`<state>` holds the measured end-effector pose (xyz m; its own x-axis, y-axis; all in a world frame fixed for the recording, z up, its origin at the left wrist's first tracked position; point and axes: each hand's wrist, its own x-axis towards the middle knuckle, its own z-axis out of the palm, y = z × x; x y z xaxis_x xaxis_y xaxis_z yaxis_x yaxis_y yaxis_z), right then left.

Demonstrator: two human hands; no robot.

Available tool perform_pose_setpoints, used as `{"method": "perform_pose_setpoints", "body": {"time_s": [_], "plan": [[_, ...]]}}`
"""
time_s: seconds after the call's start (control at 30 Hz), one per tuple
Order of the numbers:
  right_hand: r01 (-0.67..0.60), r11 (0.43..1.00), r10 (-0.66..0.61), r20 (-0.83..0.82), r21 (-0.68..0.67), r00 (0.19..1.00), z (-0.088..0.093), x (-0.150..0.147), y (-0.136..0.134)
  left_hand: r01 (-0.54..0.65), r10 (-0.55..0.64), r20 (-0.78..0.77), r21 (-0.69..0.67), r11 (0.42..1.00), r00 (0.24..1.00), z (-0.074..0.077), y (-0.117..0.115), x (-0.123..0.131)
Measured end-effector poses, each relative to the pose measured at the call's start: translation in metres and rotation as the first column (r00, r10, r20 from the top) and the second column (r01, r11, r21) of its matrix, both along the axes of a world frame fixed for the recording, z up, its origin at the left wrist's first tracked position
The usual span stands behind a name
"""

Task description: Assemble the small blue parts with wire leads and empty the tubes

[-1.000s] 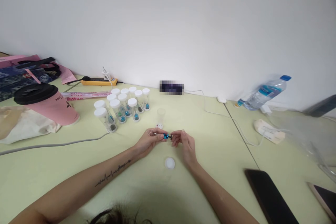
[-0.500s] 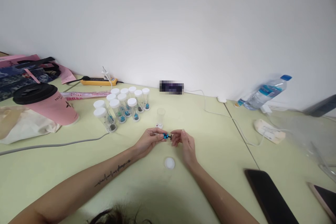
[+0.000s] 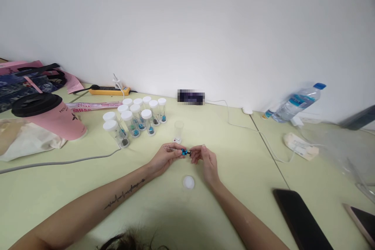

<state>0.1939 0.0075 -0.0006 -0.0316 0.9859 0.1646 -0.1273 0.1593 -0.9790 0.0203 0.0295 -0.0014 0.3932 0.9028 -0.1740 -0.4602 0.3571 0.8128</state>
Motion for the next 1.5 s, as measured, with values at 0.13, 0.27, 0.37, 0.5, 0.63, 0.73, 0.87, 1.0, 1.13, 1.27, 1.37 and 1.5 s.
{"method": "perform_pose_setpoints", "body": {"time_s": [0.13,0.27,0.37,0.5,0.63,0.73,0.87,1.0,1.13,1.27,1.37,1.5], "plan": [[0.003,1.0,-0.003,-0.006,-0.002,1.0,-0.0009,0.0002,0.0002,0.001,-0.001,-0.008,0.01,1.0,1.0,0.0006,-0.0002,-0.0004],[0.006,1.0,-0.006,0.008,-0.006,1.0,-0.0009,-0.0002,0.0007,-0.001,0.001,-0.006,-0.001,1.0,1.0,0.0004,-0.0003,-0.0007],[0.007,1.0,-0.007,0.004,-0.004,1.0,-0.0005,-0.0005,0.0006,-0.002,0.002,-0.001,-0.001,1.0,1.0,0.0006,-0.0003,-0.0005],[-0.011,1.0,0.011,0.01,-0.002,1.0,-0.0006,-0.0002,0.0003,-0.001,0.001,-0.009,-0.001,1.0,1.0,0.0005,-0.0004,0.0001],[-0.001,1.0,0.002,0.009,-0.018,1.0,-0.001,0.0002,0.0008,-0.005,0.005,-0.006,0.015,1.0,1.0,-0.0022,0.0,-0.0001],[0.002,1.0,-0.002,0.007,-0.017,1.0,-0.0014,0.0,0.0013,-0.002,0.002,-0.006,0.021,1.0,1.0,-0.0043,0.0007,-0.0006],[0.009,1.0,-0.009,0.012,-0.02,1.0,-0.0022,-0.0004,0.0014,0.003,-0.003,-0.007,0.018,1.0,1.0,-0.0042,0.0011,-0.0009],[0.009,1.0,-0.009,0.011,-0.02,1.0,-0.0021,-0.0003,0.0017,-0.005,0.006,-0.011,0.009,1.0,1.0,-0.0028,0.0004,-0.0004],[0.018,0.999,-0.018,0.022,-0.027,1.0,-0.0016,0.0001,0.0019,-0.008,0.008,-0.008,0.011,1.0,1.0,-0.0029,-0.0001,-0.0001],[0.024,1.0,-0.024,0.033,-0.018,0.999,-0.0024,0.0002,0.0016,-0.007,0.007,-0.014,0.021,1.0,1.0,-0.0033,0.0002,-0.0001],[0.033,0.999,-0.032,0.037,-0.02,0.999,-0.0032,0.0002,0.0018,-0.014,0.014,-0.015,0.014,1.0,1.0,-0.0031,0.0002,0.0001],[0.023,1.0,-0.022,0.026,-0.016,0.999,-0.0025,-0.0001,0.0023,-0.018,0.018,-0.015,0.013,1.0,1.0,-0.0021,-0.0001,0.0005]]}}
